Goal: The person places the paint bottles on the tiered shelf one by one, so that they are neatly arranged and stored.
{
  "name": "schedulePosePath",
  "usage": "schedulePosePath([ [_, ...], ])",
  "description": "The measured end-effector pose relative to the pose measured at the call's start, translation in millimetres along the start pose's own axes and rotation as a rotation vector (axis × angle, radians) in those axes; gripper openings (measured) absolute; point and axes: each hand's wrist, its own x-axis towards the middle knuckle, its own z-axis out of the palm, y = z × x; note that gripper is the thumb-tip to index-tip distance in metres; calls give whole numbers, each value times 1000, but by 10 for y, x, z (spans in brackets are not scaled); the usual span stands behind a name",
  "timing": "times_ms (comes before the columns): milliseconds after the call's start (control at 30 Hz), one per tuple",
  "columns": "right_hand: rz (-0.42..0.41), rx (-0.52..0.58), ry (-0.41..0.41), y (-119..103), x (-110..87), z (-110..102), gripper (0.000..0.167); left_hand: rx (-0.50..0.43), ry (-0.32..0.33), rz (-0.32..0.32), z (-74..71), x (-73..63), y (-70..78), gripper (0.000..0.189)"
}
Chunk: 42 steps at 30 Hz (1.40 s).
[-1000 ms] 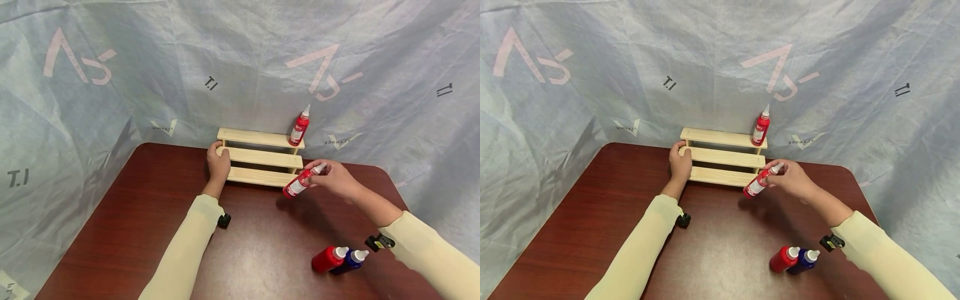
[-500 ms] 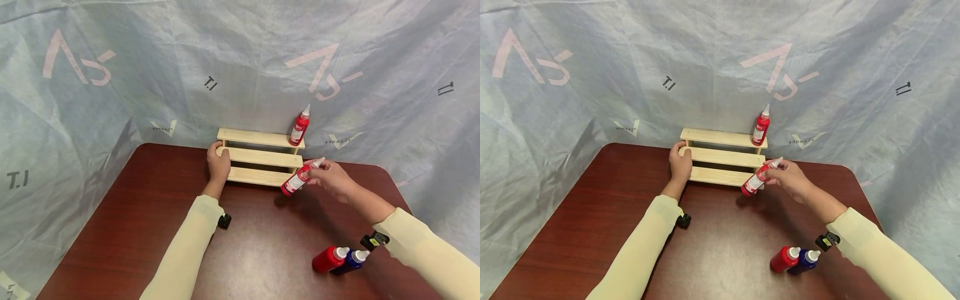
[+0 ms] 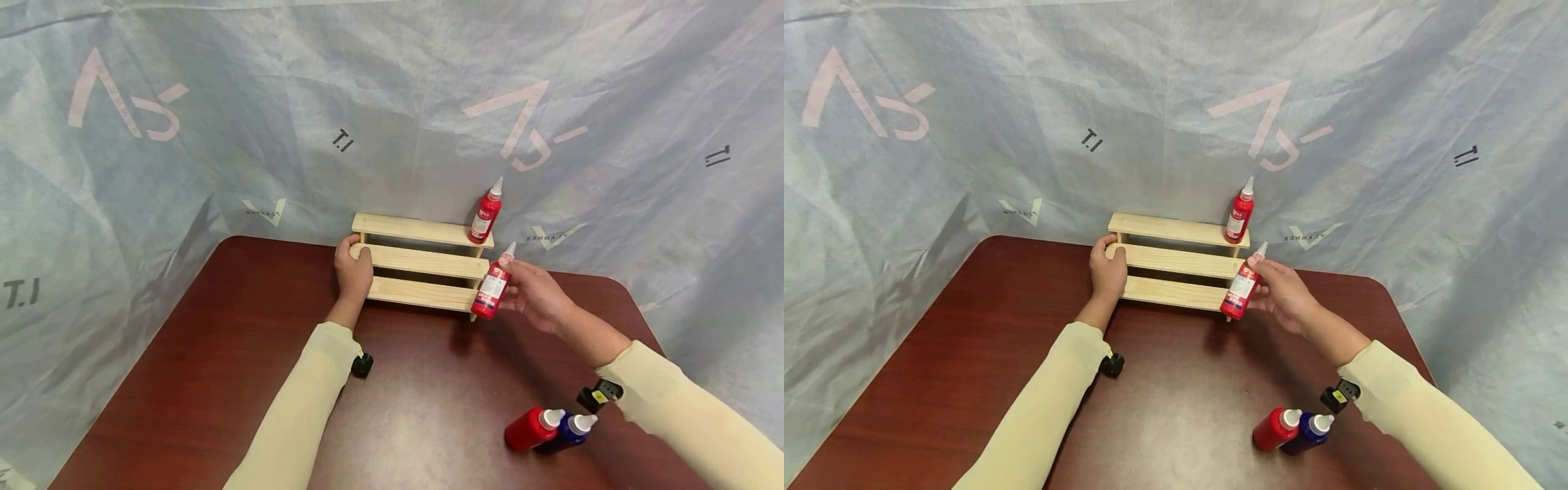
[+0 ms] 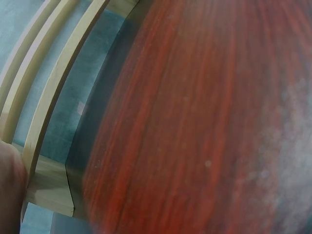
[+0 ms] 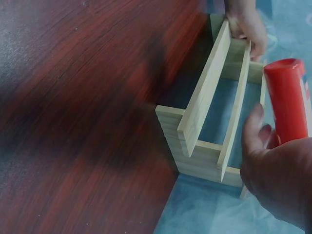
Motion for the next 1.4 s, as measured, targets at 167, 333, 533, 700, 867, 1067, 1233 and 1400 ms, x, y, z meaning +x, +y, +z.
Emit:
schedulePosePath([
  [167,-6,71,-32,4,14,44,30,-2,-7,8,-6,3,-2,39],
  [333,-6,72,-27,-28,21,97,35,-5,-9,4,-10,1,-2,38],
  [533,-34,91,-32,-54,42,143,33,5,-11,3,-12,-7,-2,38],
  [700,-53,44,-33,-67,58,174,46,7,-5,5,-9,7,-14,37],
  [867,-57,8,-18,-104,74,214,38,-2,-8,2,-6,11,-17,37],
  [1067,-72,-12,-4,-164,146,239,36,3,-6,0,-10,10,2,37],
  [1233,-71,-38,11,-186,232,276,47,0,-13,-2,-7,3,16,37],
  [1400,-49,-33,35,-168,319,329,32,-3,-7,-8,-2,-4,19,37],
])
